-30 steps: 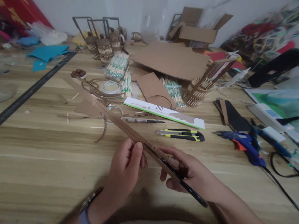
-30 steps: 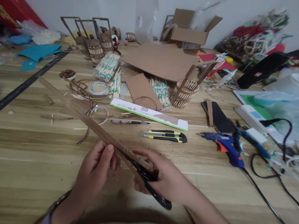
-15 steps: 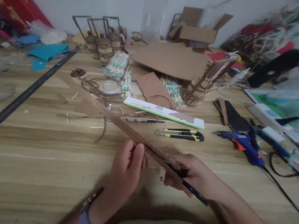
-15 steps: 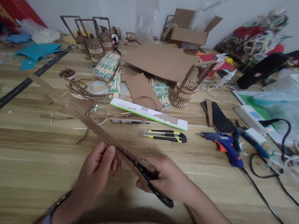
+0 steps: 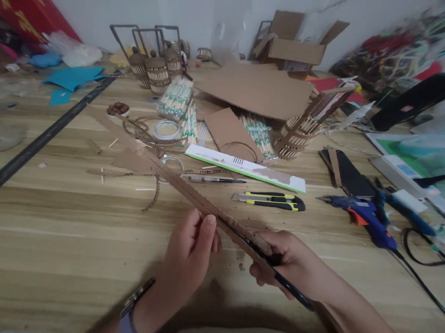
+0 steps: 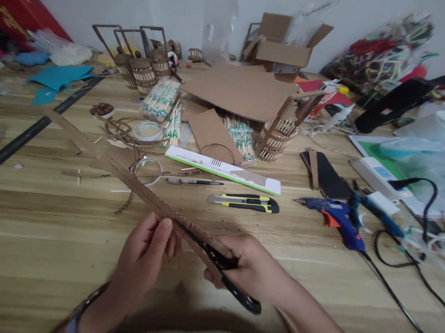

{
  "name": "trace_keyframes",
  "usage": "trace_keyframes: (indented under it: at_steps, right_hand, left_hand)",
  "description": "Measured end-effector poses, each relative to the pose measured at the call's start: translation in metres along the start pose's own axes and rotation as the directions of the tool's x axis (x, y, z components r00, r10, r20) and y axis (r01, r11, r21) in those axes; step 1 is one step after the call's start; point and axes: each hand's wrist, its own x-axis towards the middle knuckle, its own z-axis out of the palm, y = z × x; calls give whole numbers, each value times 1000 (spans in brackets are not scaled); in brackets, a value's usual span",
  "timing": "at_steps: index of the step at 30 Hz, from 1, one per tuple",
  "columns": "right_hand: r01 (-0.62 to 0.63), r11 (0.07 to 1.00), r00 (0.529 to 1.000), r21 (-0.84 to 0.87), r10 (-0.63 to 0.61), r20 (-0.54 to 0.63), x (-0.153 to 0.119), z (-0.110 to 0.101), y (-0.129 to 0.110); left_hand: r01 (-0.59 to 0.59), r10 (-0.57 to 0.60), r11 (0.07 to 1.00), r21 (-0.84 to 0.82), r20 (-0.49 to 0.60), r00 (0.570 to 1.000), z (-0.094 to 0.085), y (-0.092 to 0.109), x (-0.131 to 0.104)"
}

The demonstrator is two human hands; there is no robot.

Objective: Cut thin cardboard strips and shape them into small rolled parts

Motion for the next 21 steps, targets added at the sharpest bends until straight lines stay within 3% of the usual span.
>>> trace_keyframes:
  at_steps: [9,14,21]
  right_hand:
    - [89,986,996,-140,-89,7,2,-4,4]
    - [21,1000,995,-13,-22,-94,5,-1,9]
    - [48,998,983,28,-42,-177,9,0,22]
  left_hand:
    - [8,-7,999,-35,13,1000,2,-3,-1]
    - [18,-17,998,-54,30,999,5,-5,-1]
    - [38,-35,998,-48,56,998,8,-7,-4]
